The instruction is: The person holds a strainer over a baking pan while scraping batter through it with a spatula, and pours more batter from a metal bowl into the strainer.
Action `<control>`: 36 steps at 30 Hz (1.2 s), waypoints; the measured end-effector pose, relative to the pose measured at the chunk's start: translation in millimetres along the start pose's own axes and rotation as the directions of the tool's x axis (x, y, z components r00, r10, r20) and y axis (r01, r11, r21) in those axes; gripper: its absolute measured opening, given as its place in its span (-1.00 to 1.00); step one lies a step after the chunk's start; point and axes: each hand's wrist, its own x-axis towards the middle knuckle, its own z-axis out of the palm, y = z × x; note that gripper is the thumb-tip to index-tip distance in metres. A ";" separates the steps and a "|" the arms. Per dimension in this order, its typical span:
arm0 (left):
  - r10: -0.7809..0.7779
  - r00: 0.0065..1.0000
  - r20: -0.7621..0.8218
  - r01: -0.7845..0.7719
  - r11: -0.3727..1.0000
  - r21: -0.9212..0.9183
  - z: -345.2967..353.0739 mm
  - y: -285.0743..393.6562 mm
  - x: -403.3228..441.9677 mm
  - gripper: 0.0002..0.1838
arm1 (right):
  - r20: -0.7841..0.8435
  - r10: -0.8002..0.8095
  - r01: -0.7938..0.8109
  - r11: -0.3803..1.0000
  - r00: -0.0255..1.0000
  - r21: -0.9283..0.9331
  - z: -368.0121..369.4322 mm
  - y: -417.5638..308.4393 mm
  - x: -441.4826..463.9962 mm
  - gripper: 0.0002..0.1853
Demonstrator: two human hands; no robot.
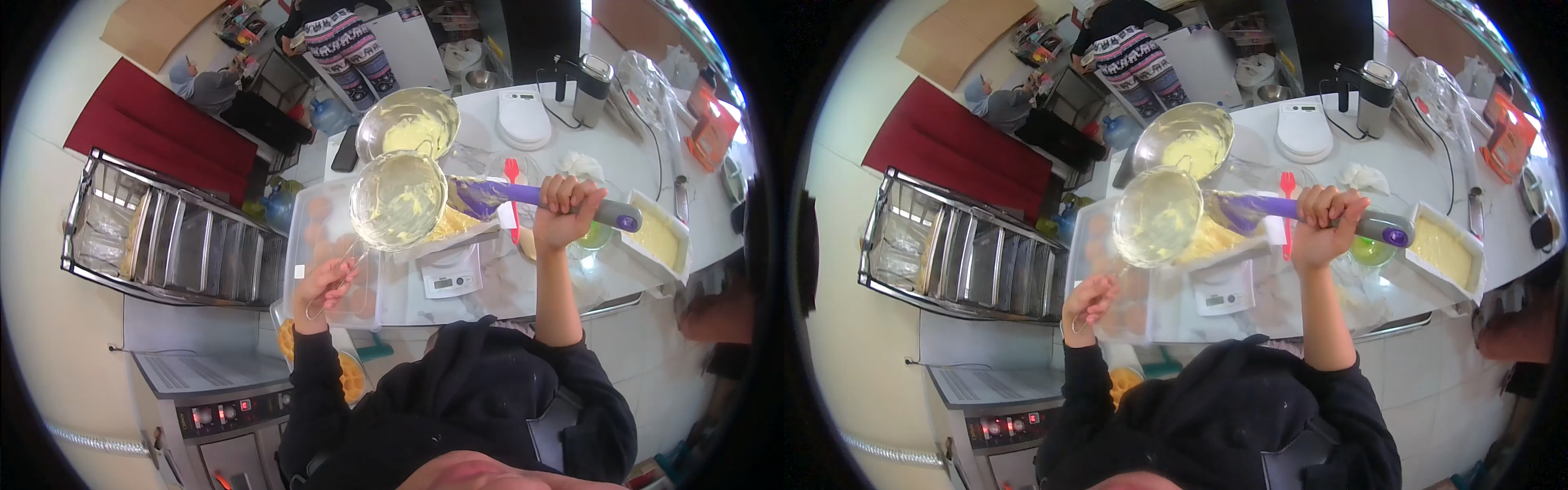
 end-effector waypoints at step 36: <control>0.019 0.938 0.346 0.064 0.972 -0.224 -53.0 1.9 36.7 -0.61 | 0.149 0.297 -0.167 0.810 0.943 -0.562 -23.7 -12.4 36.8 -0.54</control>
